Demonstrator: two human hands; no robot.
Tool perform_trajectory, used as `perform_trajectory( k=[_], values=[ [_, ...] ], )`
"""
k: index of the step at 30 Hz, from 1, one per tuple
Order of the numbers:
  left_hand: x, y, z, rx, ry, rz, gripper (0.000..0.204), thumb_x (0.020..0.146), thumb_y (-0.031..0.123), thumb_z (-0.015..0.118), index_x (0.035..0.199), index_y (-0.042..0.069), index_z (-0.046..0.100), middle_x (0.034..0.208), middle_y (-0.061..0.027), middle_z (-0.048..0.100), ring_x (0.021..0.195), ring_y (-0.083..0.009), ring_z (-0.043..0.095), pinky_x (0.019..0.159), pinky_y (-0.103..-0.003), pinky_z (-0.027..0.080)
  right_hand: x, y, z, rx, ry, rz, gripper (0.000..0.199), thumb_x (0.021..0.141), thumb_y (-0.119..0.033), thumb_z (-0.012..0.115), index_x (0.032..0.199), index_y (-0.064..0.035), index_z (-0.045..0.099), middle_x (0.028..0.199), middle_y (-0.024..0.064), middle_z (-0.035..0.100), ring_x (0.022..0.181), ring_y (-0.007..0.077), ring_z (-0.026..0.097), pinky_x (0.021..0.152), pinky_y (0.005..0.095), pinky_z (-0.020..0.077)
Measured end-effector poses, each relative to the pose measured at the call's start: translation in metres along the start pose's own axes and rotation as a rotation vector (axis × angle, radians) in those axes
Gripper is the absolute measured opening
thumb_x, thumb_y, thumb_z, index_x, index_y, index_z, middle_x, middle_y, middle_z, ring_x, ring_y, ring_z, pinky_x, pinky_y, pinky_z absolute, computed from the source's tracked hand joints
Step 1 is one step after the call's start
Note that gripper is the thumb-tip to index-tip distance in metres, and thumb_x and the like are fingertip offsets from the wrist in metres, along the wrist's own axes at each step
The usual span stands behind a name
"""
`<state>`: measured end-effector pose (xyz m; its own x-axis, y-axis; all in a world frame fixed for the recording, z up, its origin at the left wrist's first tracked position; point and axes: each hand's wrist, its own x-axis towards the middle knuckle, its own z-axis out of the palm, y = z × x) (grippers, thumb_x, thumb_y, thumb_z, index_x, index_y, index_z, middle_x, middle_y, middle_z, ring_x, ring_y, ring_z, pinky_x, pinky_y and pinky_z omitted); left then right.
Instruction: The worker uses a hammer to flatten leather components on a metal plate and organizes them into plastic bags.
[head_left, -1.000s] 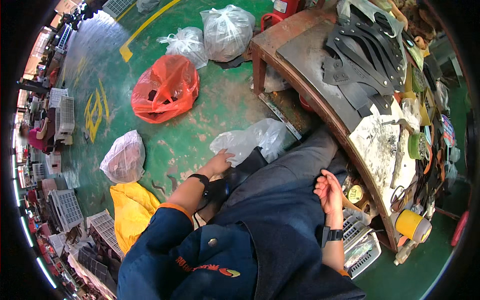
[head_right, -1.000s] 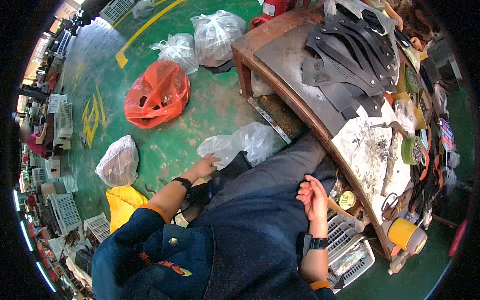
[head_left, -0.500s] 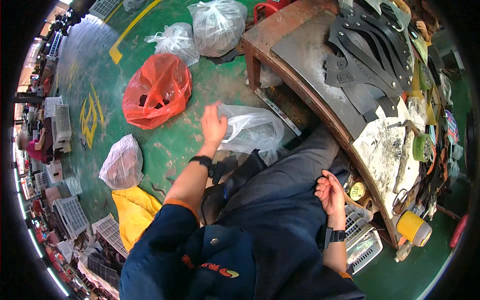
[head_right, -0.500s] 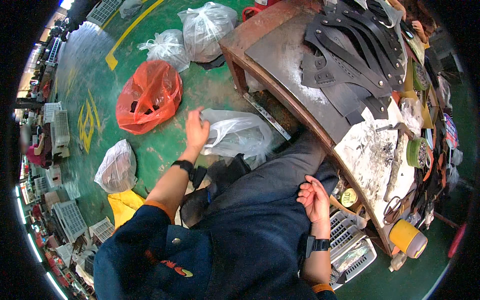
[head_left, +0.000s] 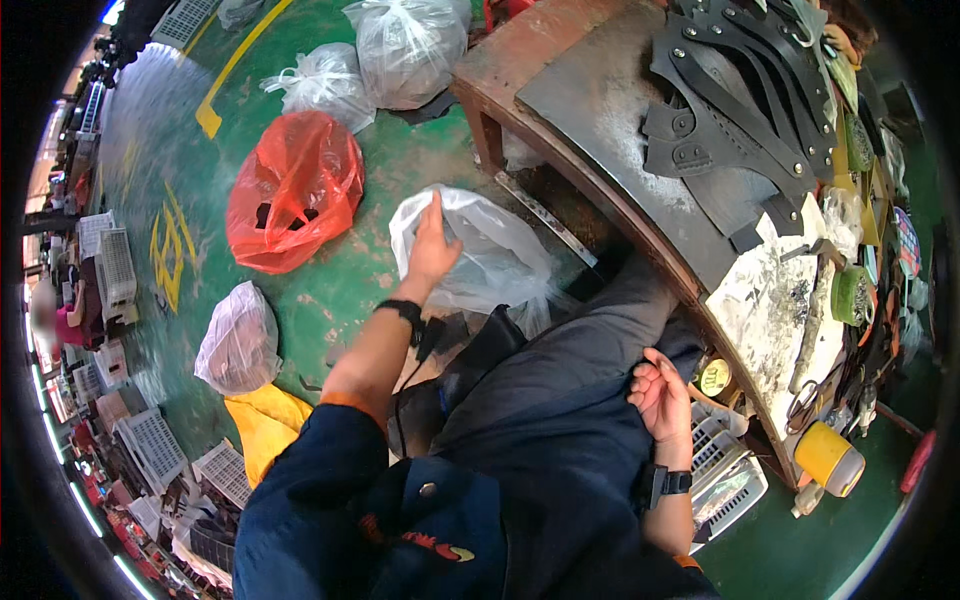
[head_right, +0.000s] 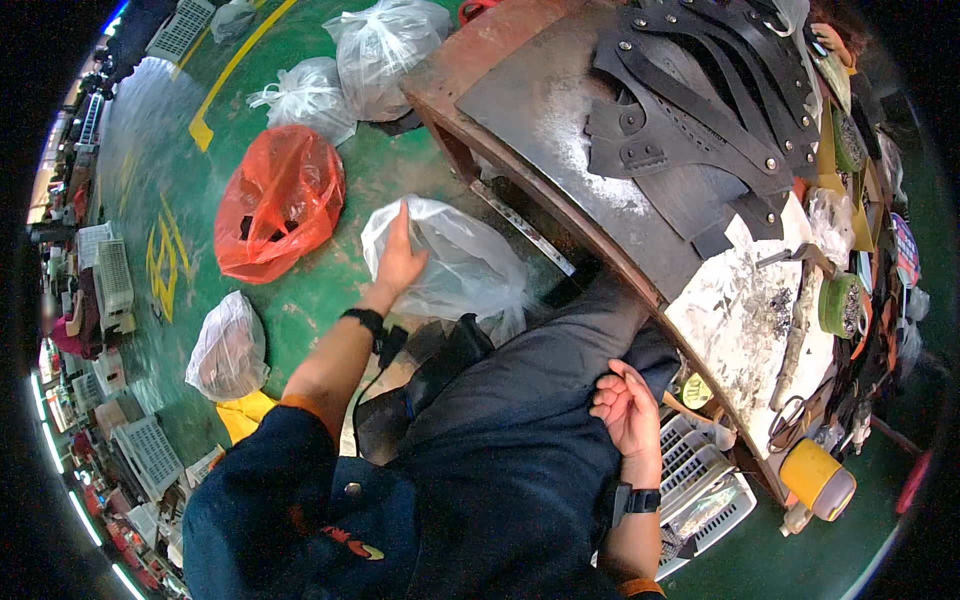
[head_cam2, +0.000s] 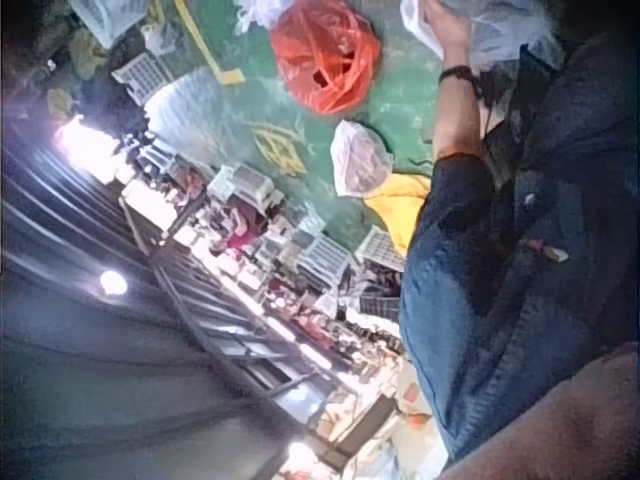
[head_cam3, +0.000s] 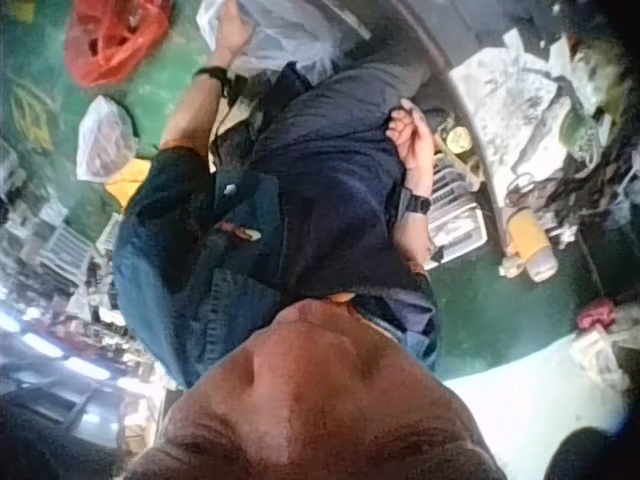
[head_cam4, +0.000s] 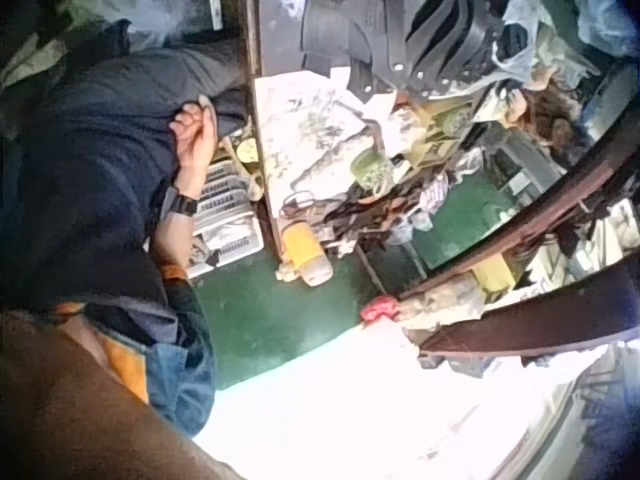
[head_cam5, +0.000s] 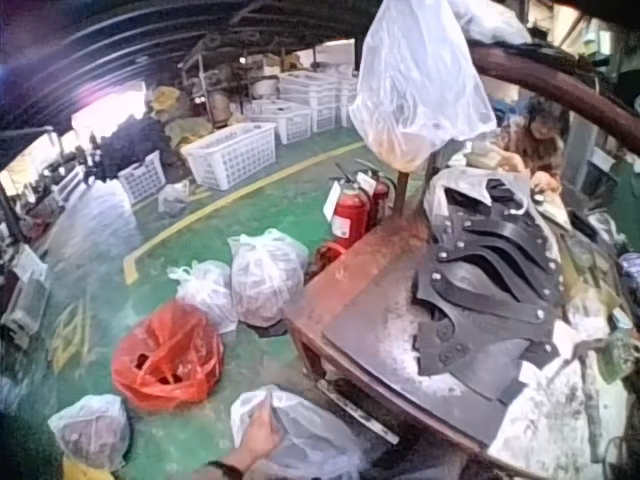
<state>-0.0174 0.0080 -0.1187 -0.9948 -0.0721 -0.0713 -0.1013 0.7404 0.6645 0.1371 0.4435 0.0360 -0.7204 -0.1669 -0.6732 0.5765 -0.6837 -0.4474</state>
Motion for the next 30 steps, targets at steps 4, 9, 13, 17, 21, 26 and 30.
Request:
perform_trajectory(
  k=[4, 9, 13, 17, 21, 26, 30],
  values=[
    [0.059, 0.009, -0.01, 0.051, -0.159, -0.217, 0.095, 0.078, 0.009, 0.066, 0.157, 0.008, 0.014, 0.142, -0.0275, 0.047, 0.132, -0.0416, 0.046, 0.11, -0.042, 0.039, -0.007, -0.003, 0.003, 0.048, 0.009, 0.001, 0.036, 0.103, -0.023, 0.046, 0.13, -0.0009, 0.053, 0.099, 0.017, 0.069, 0.08, 0.0271, 0.069, 0.07, 0.0406, 0.061],
    [0.101, -0.015, 0.035, 0.022, -0.317, -0.131, 0.081, 0.08, 0.006, 0.06, 0.155, 0.008, 0.028, 0.15, -0.0233, 0.043, 0.135, -0.0396, 0.044, 0.112, -0.04, 0.037, -0.007, -0.006, 0.001, 0.13, -0.003, 0.008, 0.04, 0.102, -0.025, 0.046, 0.134, -0.0008, 0.05, 0.101, 0.0188, 0.069, 0.083, 0.029, 0.07, 0.074, 0.0445, 0.0609],
    [0.097, -0.051, 0.073, 0.067, -0.505, -0.123, 0.073, 0.08, 0.003, 0.056, 0.151, 0.011, 0.037, 0.159, -0.0219, 0.028, 0.143, -0.0385, 0.034, 0.117, -0.038, 0.033, 0.002, -0.007, 0.005, 0.163, -0.051, 0.086, 0.043, 0.103, -0.026, 0.044, 0.137, -0.0002, 0.047, 0.105, 0.022, 0.067, 0.086, 0.0322, 0.07, 0.078, 0.0485, 0.0594],
    [0.069, -0.017, 0.106, -0.007, -0.113, -0.084, 0.07, 0.077, 0.0, 0.056, 0.145, 0.013, 0.047, 0.159, -0.0221, 0.026, 0.137, -0.0412, 0.041, 0.109, -0.044, 0.042, 0.004, -0.009, 0.001, 0.173, -0.021, 0.102, 0.047, 0.1, -0.029, 0.05, 0.138, -0.0017, 0.046, 0.105, 0.0229, 0.066, 0.087, 0.0328, 0.068, 0.076, 0.0503, 0.0601],
    [0.04, 0.012, 0.102, 0.088, 0.012, 0.1, 0.07, 0.075, -0.003, 0.056, 0.143, 0.013, 0.05, 0.158, -0.0211, 0.029, 0.13, -0.0422, 0.049, 0.103, -0.046, 0.046, 0.007, -0.012, -0.002, 0.228, -0.029, 0.113, 0.046, 0.102, -0.031, 0.045, 0.139, -0.0028, 0.046, 0.106, 0.0235, 0.067, 0.088, 0.0356, 0.069, 0.079, 0.0536, 0.0578],
    [0.02, 0.021, 0.093, 0.238, -0.541, 0.082, 0.067, 0.078, 0.005, 0.059, 0.144, 0.015, 0.046, 0.154, -0.016, 0.038, 0.121, -0.0376, 0.057, 0.101, -0.049, 0.047, 0.012, -0.014, -0.009, 0.239, -0.04, 0.151, 0.049, 0.101, -0.034, 0.047, 0.14, -0.0046, 0.045, 0.108, 0.0239, 0.067, 0.09, 0.0361, 0.068, 0.08, 0.0538, 0.0574],
    [0.025, -0.005, 0.126, 0.268, -0.679, -0.106, 0.051, 0.086, 0.016, 0.057, 0.135, 0.005, 0.05, 0.142, -0.0218, 0.05, 0.126, -0.0387, 0.052, 0.096, -0.05, 0.05, 0.012, -0.017, -0.012, 0.234, -0.017, 0.164, 0.051, 0.1, -0.037, 0.047, 0.141, -0.0062, 0.045, 0.111, 0.0228, 0.066, 0.092, 0.0369, 0.068, 0.081, 0.055, 0.0563]
  ],
)
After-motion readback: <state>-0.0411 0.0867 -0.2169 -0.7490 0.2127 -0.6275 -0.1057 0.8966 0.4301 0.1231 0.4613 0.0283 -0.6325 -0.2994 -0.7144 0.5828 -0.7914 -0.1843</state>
